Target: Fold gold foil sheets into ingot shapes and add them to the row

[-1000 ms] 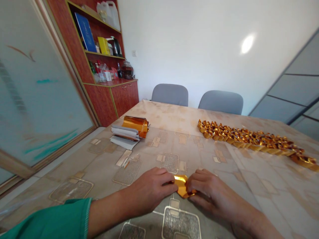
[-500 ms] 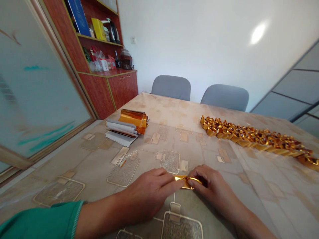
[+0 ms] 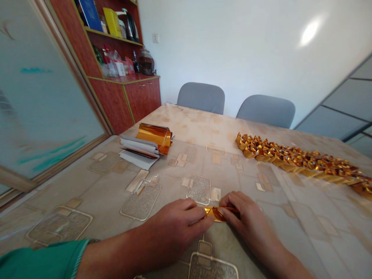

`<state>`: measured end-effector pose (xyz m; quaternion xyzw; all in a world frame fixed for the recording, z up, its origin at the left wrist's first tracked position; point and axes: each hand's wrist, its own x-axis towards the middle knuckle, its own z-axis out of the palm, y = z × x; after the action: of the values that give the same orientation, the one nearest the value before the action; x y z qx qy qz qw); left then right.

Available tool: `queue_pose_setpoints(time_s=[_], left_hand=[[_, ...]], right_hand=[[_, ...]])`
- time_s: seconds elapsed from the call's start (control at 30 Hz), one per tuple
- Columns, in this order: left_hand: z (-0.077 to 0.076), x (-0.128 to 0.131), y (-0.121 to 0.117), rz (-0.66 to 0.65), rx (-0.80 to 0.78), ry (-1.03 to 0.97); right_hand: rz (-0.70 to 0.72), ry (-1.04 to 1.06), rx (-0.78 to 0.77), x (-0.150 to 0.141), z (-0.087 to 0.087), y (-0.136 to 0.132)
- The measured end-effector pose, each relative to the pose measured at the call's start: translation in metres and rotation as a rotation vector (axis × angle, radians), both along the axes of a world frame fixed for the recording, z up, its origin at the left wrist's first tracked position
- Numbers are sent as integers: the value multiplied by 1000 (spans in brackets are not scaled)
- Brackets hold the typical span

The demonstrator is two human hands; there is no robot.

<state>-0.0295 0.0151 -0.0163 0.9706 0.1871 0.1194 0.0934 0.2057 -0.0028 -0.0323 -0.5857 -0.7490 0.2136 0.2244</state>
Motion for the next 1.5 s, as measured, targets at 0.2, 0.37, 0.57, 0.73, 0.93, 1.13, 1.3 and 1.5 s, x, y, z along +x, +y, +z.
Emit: queue_pose_setpoints(time_s=[0.2, 0.37, 0.57, 0.73, 0.93, 1.13, 1.3, 1.5], left_hand=[[0, 0, -1, 8, 15, 3], [-2, 0, 0, -8, 19, 34], [4, 3, -1, -19, 20, 18], [3, 3, 1, -17, 13, -45], [3, -1, 7, -59, 30, -11], [4, -4, 11, -80, 54, 56], [7, -5, 15, -101, -22, 10], [1, 16, 21, 11, -189, -73]], right_hand=[[10, -25, 63, -1, -3, 1], [22, -59, 53, -1, -2, 1], [19, -198, 174, -2, 1, 2], [38, -321, 320, -2, -6, 0], [108, -467, 356, -2, -15, 2], [58, -495, 383, -8, -13, -3], [50, -421, 315, -10, -7, -10], [57, -197, 161, -3, -1, -5]])
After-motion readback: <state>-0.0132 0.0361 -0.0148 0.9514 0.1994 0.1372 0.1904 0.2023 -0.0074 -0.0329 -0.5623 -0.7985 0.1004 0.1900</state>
